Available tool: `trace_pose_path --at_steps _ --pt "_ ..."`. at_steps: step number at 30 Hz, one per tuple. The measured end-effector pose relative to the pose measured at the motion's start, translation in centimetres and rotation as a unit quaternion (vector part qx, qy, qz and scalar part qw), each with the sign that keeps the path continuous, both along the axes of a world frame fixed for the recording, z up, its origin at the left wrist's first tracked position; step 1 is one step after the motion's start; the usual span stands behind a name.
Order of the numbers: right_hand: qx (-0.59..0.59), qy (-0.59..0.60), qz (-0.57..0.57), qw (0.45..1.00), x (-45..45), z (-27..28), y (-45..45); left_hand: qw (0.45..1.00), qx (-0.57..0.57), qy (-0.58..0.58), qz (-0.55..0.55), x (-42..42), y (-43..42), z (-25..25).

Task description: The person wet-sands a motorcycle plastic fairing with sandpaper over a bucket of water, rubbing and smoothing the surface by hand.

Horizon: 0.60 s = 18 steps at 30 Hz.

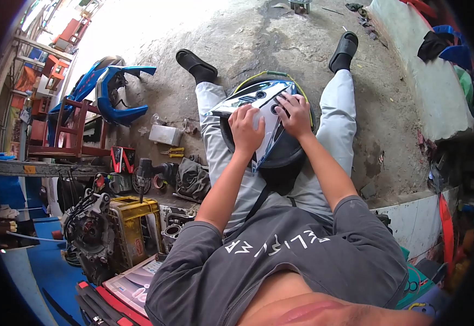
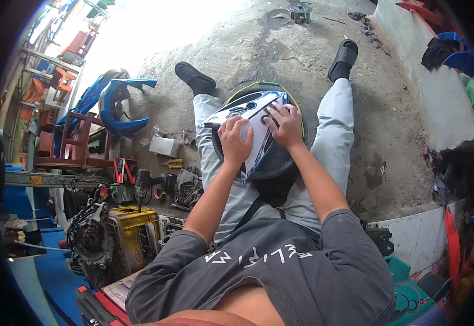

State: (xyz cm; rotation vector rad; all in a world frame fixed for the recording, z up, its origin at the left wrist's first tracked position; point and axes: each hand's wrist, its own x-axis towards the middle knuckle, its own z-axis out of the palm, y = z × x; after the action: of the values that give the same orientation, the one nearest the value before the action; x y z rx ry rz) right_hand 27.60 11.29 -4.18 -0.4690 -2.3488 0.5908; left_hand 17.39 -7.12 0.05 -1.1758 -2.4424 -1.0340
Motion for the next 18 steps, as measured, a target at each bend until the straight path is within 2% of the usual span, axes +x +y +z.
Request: trace_pose_path --at_steps 5,8,12,17,18 --pt "0.080 0.008 0.086 0.993 0.9 0.6 -0.4 1.000 -0.001 0.021 0.004 -0.2 0.0 -0.3" --pt "0.026 -0.004 -0.001 1.000 0.2 -0.3 0.1 1.000 0.000 0.005 0.000 0.0 0.0 0.2" --pt "0.076 0.021 0.085 0.993 0.9 0.4 -0.5 1.000 0.000 0.011 -0.003 -0.2 0.1 0.1" --pt "0.013 0.001 -0.010 1.000 0.1 -0.7 0.1 1.000 -0.005 0.009 -0.002 -0.1 0.0 0.2" --pt "0.027 0.006 0.012 1.000 0.3 -0.3 0.0 1.000 -0.003 0.007 -0.005 -0.1 0.1 0.0"
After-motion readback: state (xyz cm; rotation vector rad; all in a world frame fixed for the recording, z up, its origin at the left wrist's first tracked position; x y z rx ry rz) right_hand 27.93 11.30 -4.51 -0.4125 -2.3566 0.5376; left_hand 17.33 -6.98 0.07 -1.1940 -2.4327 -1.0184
